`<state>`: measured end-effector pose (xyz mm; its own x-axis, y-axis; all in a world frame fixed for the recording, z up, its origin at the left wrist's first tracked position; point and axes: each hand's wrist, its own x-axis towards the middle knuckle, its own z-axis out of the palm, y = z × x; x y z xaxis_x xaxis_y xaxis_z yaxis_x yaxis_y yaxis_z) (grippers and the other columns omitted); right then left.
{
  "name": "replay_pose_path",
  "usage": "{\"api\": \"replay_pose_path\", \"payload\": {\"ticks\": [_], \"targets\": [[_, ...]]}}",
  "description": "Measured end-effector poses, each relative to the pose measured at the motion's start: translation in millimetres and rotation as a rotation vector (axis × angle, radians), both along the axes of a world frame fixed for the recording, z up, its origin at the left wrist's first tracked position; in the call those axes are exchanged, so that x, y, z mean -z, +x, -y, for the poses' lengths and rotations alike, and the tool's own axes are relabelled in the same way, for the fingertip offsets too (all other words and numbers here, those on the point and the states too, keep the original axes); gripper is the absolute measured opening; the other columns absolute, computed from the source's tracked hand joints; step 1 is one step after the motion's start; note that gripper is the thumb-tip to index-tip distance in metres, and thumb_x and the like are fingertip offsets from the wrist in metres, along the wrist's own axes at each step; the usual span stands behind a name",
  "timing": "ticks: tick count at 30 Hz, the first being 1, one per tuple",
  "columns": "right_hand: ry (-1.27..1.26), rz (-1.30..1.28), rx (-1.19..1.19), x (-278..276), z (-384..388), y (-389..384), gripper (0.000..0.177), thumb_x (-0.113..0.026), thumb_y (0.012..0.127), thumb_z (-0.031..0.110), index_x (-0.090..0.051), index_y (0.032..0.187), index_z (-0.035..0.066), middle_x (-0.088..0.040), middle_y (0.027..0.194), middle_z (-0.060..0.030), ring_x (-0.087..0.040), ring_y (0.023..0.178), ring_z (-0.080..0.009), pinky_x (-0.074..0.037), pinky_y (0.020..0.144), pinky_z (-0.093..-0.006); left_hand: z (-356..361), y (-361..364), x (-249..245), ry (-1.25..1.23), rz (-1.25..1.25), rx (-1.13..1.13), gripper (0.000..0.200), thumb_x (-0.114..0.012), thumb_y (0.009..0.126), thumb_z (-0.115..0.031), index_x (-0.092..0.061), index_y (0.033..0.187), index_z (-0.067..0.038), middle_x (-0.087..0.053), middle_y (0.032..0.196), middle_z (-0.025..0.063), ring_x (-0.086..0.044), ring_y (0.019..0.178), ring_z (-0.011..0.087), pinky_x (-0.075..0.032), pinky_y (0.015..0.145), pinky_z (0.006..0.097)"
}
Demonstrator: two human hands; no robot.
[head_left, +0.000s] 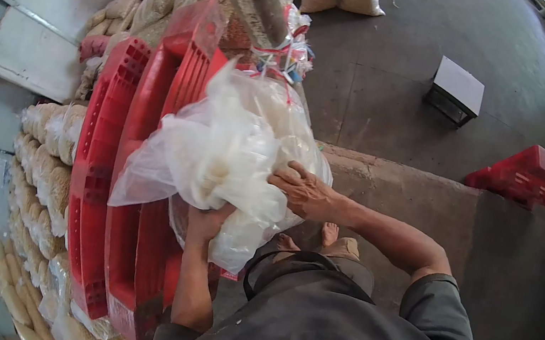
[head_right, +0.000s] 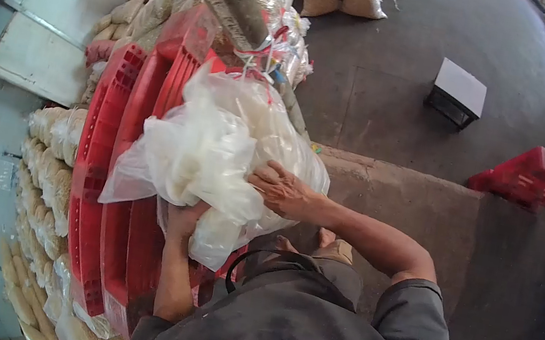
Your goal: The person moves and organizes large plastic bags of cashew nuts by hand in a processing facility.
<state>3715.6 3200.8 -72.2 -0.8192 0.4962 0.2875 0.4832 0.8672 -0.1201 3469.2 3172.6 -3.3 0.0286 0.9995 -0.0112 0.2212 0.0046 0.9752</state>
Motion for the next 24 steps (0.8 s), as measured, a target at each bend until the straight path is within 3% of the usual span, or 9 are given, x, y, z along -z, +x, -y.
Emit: {"api": "replay_pose_path", "payload": {"ticks": [4,7,11,13,14,16,20,22,24], "targets": [[0.017,0.181,0.075,-0.5,-7.6,-13.2,0.027,-0.065,0.070,0.022,-0.071,0.093,0.011,-0.045,0.135,-0.0088,-0.030,0.134,-0.0230,-0.017,0.115,-0.0476,-10.7,23.5,-38.2,-0.183,0.104,-0.196,0.065,-0.079,0.066,-0.006,-0.053,0.126,-0.001,-0.058,0.121,0.0117,-0.058,0.108,0.0245,-0.045,0.093,0.0358],[-0.014,0.182,0.062,-1.0,-13.2,-12.5,0.027,-0.066,0.068,0.022,-0.073,0.092,0.013,-0.042,0.139,-0.0099,-0.028,0.136,-0.0236,-0.015,0.115,-0.0497,-14.2,21.1,-31.6,-0.207,0.189,-0.196,0.064,-0.079,0.067,-0.006,-0.054,0.125,0.000,-0.059,0.120,0.0120,-0.058,0.108,0.0249,-0.045,0.093,0.0354],[-0.087,-0.048,-0.073,30.8,-12.4,-13.2,0.030,-0.067,0.063,0.022,-0.071,0.091,0.013,-0.046,0.134,-0.0081,-0.034,0.130,-0.0235,-0.017,0.113,-0.0528,-17.5,16.4,-15.4,-0.239,0.152,-0.140,0.062,-0.078,0.067,-0.005,-0.055,0.124,0.001,-0.060,0.119,0.0119,-0.058,0.108,0.0244,-0.044,0.094,0.0352],[0.028,-0.439,-0.114,33.2,-16.6,-18.8,0.033,-0.066,0.063,0.020,-0.067,0.095,0.012,-0.053,0.116,-0.0070,-0.045,0.115,-0.0223,-0.022,0.111,-0.0487,-21.0,19.7,-12.4,-0.219,0.148,-0.106,0.063,-0.079,0.066,-0.004,-0.055,0.124,0.001,-0.061,0.119,0.0117,-0.058,0.108,0.0240,-0.045,0.094,0.0355],[0.031,-0.447,-0.115,35.8,-17.3,-15.1,0.033,-0.066,0.063,0.020,-0.067,0.095,0.012,-0.053,0.116,-0.0070,-0.045,0.115,-0.0223,-0.022,0.111,-0.0487,-21.2,18.9,-14.1,-0.215,0.140,-0.107,0.063,-0.079,0.066,-0.004,-0.055,0.124,0.001,-0.061,0.119,0.0117,-0.058,0.108,0.0240,-0.045,0.094,0.0355],[-0.157,-0.185,-0.139,21.9,-12.0,6.9,0.023,-0.064,0.063,0.017,-0.064,0.085,0.010,-0.056,0.095,-0.0052,-0.053,0.096,-0.0214,-0.030,0.104,-0.0426,-17.9,26.9,-27.1,-0.199,0.047,-0.110,0.063,-0.080,0.066,-0.004,-0.055,0.124,0.000,-0.061,0.119,0.0117,-0.058,0.107,0.0239,-0.046,0.093,0.0356],[-0.214,-0.008,-0.019,12.6,-1.9,24.2,0.018,-0.064,0.059,0.018,-0.063,0.074,0.006,-0.060,0.084,-0.0047,-0.056,0.096,-0.0227,-0.029,0.107,-0.0425,-19.2,16.5,2.7,-0.265,0.052,-0.051,0.062,-0.080,0.066,-0.005,-0.055,0.124,-0.001,-0.061,0.118,0.0117,-0.059,0.105,0.0241,-0.047,0.091,0.0353],[-0.101,-0.437,-0.097,23.8,-4.5,21.7,0.021,-0.067,0.056,0.016,-0.057,0.074,0.009,-0.053,0.078,-0.0035,-0.054,0.083,-0.0205,-0.036,0.089,-0.0348,-26.6,27.8,12.5,-0.242,-0.080,0.056,0.060,-0.080,0.067,-0.006,-0.056,0.123,-0.001,-0.062,0.117,0.0118,-0.060,0.104,0.0236,-0.048,0.090,0.0350],[-0.123,-0.444,-0.073,19.9,-1.8,25.1,0.026,-0.069,0.052,0.017,-0.057,0.074,0.009,-0.054,0.079,-0.0037,-0.054,0.084,-0.0209,-0.036,0.089,-0.0349,-39.7,40.3,11.0,-0.300,-0.038,0.081,0.061,-0.080,0.067,-0.007,-0.056,0.123,-0.001,-0.062,0.117,0.0114,-0.060,0.104,0.0231,-0.048,0.089,0.0348]]}}
